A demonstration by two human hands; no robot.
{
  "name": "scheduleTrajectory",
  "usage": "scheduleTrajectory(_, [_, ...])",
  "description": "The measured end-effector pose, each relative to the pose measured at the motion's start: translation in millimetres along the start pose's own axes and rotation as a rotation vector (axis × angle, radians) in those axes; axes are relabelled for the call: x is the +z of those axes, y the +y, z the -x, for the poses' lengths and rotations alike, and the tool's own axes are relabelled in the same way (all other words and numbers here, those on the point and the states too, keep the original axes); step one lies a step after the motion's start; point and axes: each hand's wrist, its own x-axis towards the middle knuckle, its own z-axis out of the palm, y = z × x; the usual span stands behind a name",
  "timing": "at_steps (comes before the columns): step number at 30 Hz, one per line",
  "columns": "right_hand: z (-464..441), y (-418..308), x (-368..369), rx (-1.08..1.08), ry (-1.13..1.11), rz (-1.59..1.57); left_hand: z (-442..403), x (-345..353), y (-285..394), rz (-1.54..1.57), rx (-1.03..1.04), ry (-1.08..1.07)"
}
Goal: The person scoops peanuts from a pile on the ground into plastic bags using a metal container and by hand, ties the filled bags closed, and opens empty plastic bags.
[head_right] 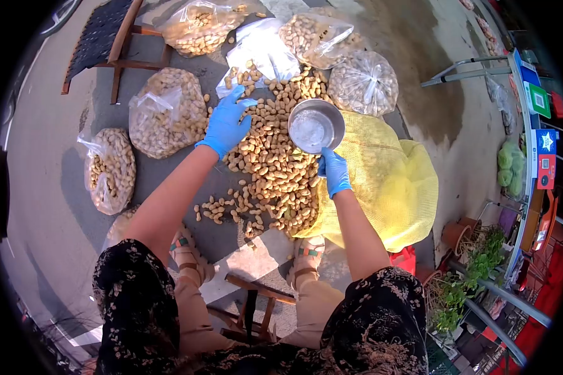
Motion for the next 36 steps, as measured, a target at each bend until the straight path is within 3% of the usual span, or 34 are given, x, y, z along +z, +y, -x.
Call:
scheduleTrajectory(1, [-6,-4,-20,0.018,0.021,-0.01,-20,6,-4,0.05,-0.105,-0.103])
scheduleTrajectory(4, [-27,-2,-80,0.071,0.055,-0.042,-73,32,-15,-0.16,-0.092,-0.024])
scheduleTrajectory(8, [-41,10,-124,0.094,0.177,-0.031,-133,57,-10,-0.249,-0.388,-0.118])
scheduleTrajectory(10, [-48,22,-133,0.004,0.232,0.189,-155,67,-17,-0.186,-0.571,-0.161])
scheduleTrajectory(12, [-57,28,-142,-0.228,0.364,0.494,-177,79,-45,-0.263,-0.502,-0.278])
scheduleTrajectory(14, [-59,36,-149,-0.584,0.575,0.872,-180,94,-86,0.409,-0.517,-0.071])
scheduleTrajectory(16, [-41,9,-146,-0.54,0.533,0.725,-178,54,-50,0.738,-0.496,0.01])
scheduleTrajectory(21, [3,-43,-145,-0.61,0.478,0.45,-167,-51,14,1.004,-0.22,0.014])
scheduleTrajectory(25, [35,-52,-118,-0.551,0.242,0.16,-131,-134,60,1.061,-0.261,-0.046])
scheduleTrajectory(30, [86,-51,-24,-0.446,-0.06,0.041,-55,-145,38,1.13,-0.419,-0.015])
scheduleTrajectory(35, [61,-27,41,-0.625,-0.125,0.6,-20,-107,-4,0.95,-0.56,-0.14])
scheduleTrajectory(36, [43,-21,50,-0.656,-0.091,0.929,-29,-93,-18,0.886,-0.58,-0.128])
